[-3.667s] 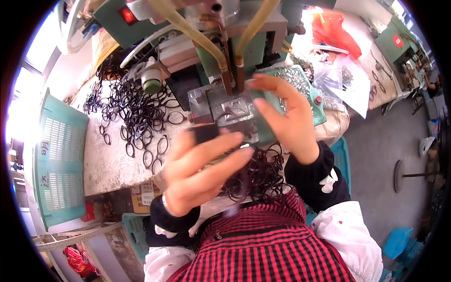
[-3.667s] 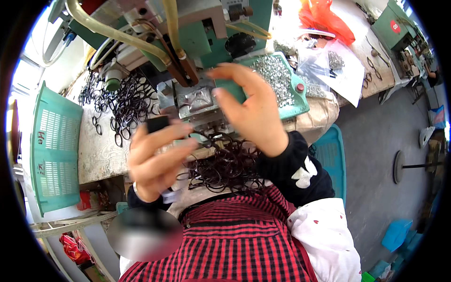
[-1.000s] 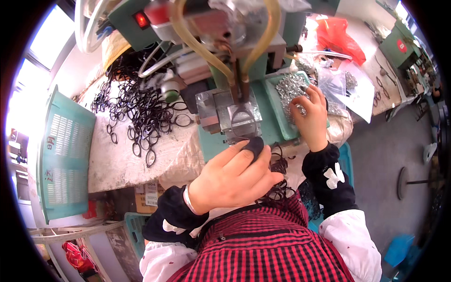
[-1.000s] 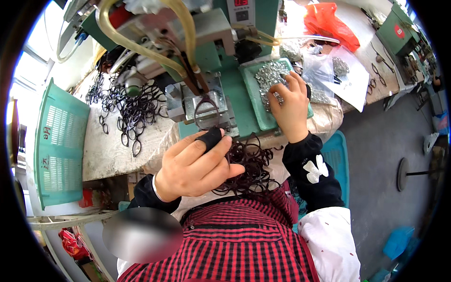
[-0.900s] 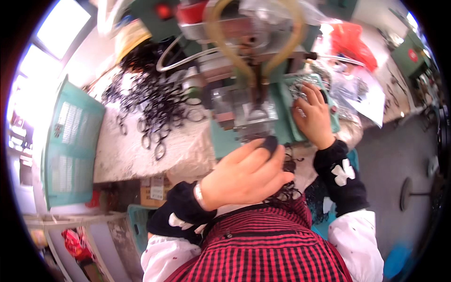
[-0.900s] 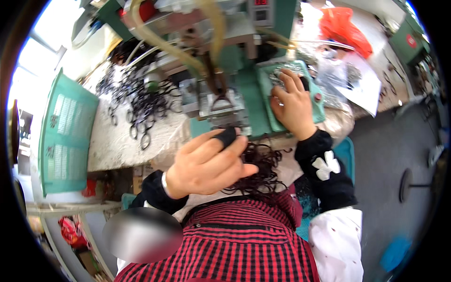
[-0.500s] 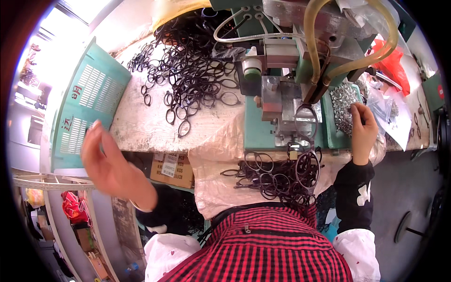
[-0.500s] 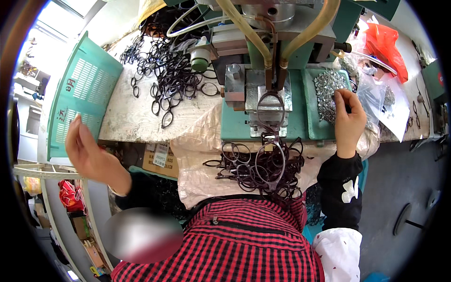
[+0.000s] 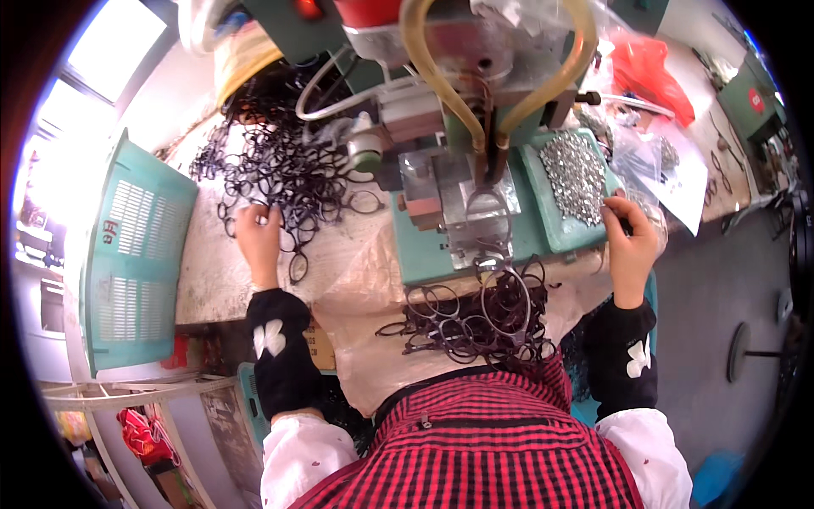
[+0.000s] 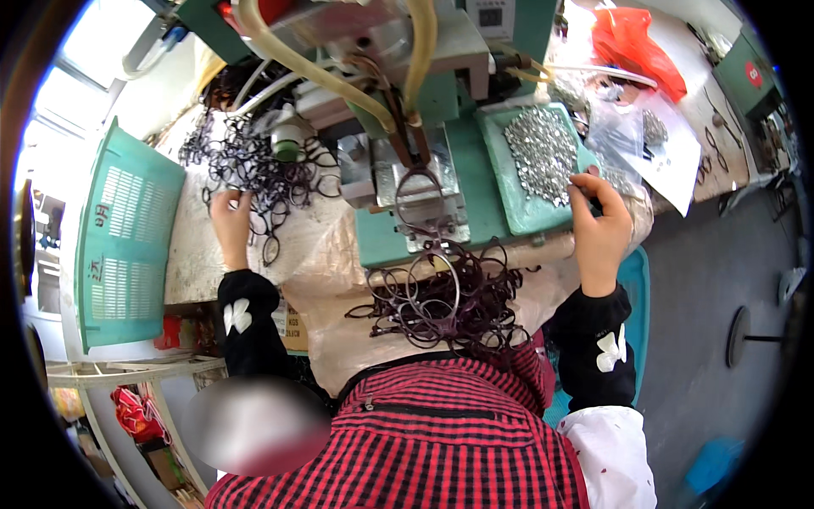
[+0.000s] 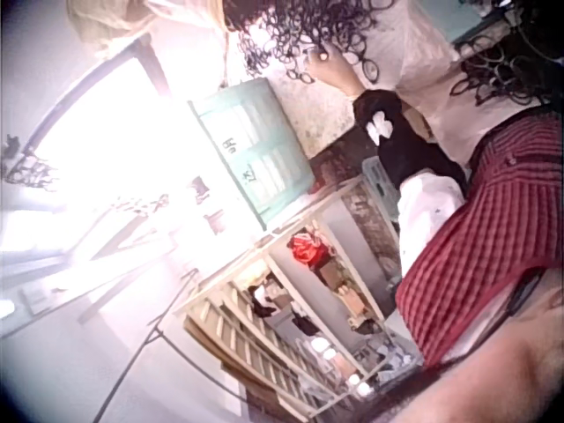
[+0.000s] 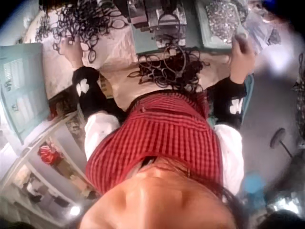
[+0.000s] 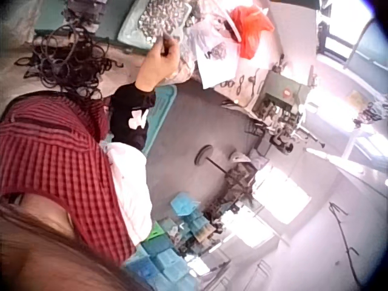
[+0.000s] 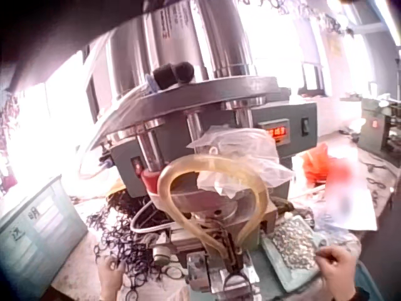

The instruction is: The person repeatedly picks up black circular hair ties and small metallic components, places them into a green press machine, and removes the assembled hair accessories. The person works continuously at a cluttered workstation with bins and loose parts nearby.

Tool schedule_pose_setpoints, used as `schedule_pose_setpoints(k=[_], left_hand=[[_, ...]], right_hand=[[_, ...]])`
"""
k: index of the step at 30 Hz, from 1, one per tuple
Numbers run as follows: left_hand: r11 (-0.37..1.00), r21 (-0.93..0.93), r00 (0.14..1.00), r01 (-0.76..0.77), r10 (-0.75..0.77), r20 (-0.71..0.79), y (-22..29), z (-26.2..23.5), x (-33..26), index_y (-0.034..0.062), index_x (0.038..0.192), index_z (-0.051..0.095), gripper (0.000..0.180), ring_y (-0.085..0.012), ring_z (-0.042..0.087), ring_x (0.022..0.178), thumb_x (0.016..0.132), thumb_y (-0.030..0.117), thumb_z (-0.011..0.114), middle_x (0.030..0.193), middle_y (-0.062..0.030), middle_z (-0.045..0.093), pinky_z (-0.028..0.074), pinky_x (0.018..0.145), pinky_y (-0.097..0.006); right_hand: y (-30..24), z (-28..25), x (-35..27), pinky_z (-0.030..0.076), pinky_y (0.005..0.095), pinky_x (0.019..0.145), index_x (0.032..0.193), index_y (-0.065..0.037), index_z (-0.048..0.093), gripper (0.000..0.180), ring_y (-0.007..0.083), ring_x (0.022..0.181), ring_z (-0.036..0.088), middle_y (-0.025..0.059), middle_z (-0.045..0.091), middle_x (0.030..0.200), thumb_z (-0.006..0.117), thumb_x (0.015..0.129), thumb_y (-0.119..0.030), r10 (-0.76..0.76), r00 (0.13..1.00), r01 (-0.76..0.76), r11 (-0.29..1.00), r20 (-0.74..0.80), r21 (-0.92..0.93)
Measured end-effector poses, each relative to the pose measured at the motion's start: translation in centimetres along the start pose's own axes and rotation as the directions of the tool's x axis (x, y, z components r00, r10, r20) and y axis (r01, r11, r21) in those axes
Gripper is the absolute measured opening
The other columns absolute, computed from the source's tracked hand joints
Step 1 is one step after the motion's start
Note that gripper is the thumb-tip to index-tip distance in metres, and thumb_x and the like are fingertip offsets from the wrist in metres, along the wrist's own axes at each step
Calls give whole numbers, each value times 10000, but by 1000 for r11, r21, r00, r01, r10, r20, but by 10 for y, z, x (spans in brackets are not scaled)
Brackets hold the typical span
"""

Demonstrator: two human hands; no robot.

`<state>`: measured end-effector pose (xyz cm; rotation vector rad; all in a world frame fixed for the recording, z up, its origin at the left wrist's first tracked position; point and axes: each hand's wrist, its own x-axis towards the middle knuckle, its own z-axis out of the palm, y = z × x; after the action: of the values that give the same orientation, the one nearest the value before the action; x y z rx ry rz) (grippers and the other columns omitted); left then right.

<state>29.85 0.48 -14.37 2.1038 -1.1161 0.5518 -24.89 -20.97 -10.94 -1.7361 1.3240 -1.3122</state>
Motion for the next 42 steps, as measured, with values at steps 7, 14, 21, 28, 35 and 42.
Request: schedule_pose_setpoints(k=[7,14,21,28,35,42], left_hand=[[486,-816,941,313,-274,198,94,-43,39,42,812,540,255,-158,593,788,1025,179,564,789,-28,533,456,799,-267],[-20,-704,703,710,-44,710,134,-21,-33,21,1039,595,233,-210,610,790,1036,245,529,801,-93,621,522,815,-396],[-8,-626,625,779,76,777,175,-28,-60,74,1113,588,239,-148,562,852,1083,292,494,981,-50,622,482,977,-392],[971,-113,926,-209,234,296,179,-58,-7,-44,1199,649,227,-263,599,958,1031,55,532,1067,-135,608,463,879,-339],[697,-465,799,-545,600,-37,296,-130,-52,51,912,706,169,-281,730,896,780,-46,746,965,-153,735,569,894,-418],[615,-445,700,-651,713,-41,330,-57,-49,125,908,773,247,-218,659,815,696,-2,763,1046,-1,772,533,879,-445]], right_hand=[[-69,16,-1,519,297,891,1004,8,723,150,149,944,679,67,727,979,717,856,31,-156,968,107,965,198,239],[-105,94,1,515,278,840,1171,17,636,370,119,897,661,48,696,926,733,814,13,-183,972,86,864,150,496],[-120,90,-1,477,239,808,1251,17,586,452,77,850,629,39,705,918,730,823,13,-48,934,-206,736,355,644],[-138,74,-16,500,294,884,1284,16,586,473,169,994,685,99,728,1083,708,828,7,-141,942,-77,794,306,603],[-46,-10,-3,492,425,947,1011,-34,725,228,328,986,644,130,710,1042,764,792,-85,-218,959,278,840,178,-466],[-3,37,8,498,425,827,838,-74,703,101,323,922,617,85,676,862,777,773,-94,-414,908,396,796,67,-458]])
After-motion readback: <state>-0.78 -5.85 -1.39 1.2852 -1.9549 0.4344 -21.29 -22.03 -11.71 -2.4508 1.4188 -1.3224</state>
